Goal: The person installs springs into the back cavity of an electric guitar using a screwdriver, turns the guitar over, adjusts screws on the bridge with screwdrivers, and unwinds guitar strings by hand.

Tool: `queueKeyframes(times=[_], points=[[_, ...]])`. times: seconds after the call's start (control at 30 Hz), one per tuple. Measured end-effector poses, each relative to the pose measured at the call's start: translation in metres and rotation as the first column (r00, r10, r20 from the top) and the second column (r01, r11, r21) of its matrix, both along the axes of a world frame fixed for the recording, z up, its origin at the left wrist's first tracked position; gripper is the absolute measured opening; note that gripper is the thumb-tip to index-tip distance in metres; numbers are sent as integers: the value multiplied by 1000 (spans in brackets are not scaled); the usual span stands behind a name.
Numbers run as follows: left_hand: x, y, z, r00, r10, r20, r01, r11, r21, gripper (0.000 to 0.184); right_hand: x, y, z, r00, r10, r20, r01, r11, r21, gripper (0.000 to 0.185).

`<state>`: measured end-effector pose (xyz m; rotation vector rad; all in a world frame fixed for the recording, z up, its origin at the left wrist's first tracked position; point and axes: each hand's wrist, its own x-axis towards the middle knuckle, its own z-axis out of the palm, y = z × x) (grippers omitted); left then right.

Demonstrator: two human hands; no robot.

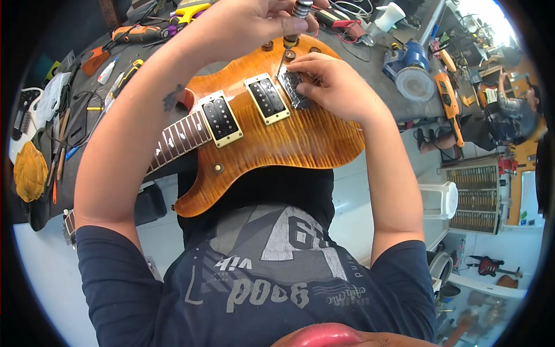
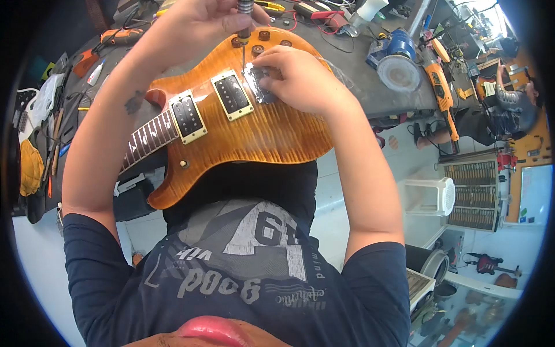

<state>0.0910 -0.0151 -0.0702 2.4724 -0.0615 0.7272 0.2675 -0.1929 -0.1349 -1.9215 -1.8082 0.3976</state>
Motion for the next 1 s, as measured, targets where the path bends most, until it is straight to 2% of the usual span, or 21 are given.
queueKeyframes(times=[0.1, 0.13, 0.23, 0.3, 0.37, 0.4, 0.47, 0.57, 0.63, 0.7, 0.77, 0.87, 0.93, 1.0], points=[[-6, -5, 8, 996, 17, -86, -27, 993, -116, 35, -10, 0, 20, 995, 55, 83, -46, 993, -111, 54], [0, 2, -2, 999, 6, -49, -13, 990, -141, 33, -9, 4, 23, 990, 99, 98, -83, 985, -153, 65], [4, 4, -1, 998, 63, -5, -62, 998, 28, 33, -7, 9, 26, 981, 118, 157, -84, 974, -208, 70], [0, -4, -4, 991, 59, 121, -65, 997, 45, 34, -7, 15, 22, 979, 111, 172, -73, 974, -214, 73], [-3, -3, 0, 997, 15, 75, -6, 994, -109, 34, -9, 16, 24, 982, 91, 164, -53, 974, -221, 72], [-4, 0, 11, 999, -42, -19, 36, 963, -267, 34, -5, 17, 20, 970, 144, 198, -109, 978, -179, 72], [1, 1, 18, 992, -76, -104, 25, 907, -420, 35, -4, 20, 20, 968, 146, 204, -111, 979, -173, 70], [6, -4, 17, 998, 1, -68, -27, 924, -381, 35, -8, 22, 23, 970, 134, 202, -96, 978, -187, 68], [3, 0, 11, 1000, -13, 25, 20, 960, -280, 35, -9, 21, 23, 971, 126, 201, -89, 979, -186, 68], [13, 5, -7, 978, 106, 182, -108, 994, 1, 34, -7, 20, 21, 970, 129, 205, -95, 981, -168, 69], [15, 5, -13, 954, 150, 261, -178, 980, 89, 32, -8, 19, 21, 978, 111, 177, -77, 980, -186, 69], [8, -7, -10, 983, 121, 140, -108, 990, -93, 28, -6, 16, 18, 982, 107, 153, -78, 979, -186, 70], [7, -8, -4, 998, 21, -65, -39, 958, -284, 25, -5, 14, 16, 979, 112, 168, -83, 982, -168, 71], [9, -5, -8, 1000, 21, 2, -20, 979, -204, 24, -5, 11, 14, 972, 118, 202, -90, 986, -143, 71]])
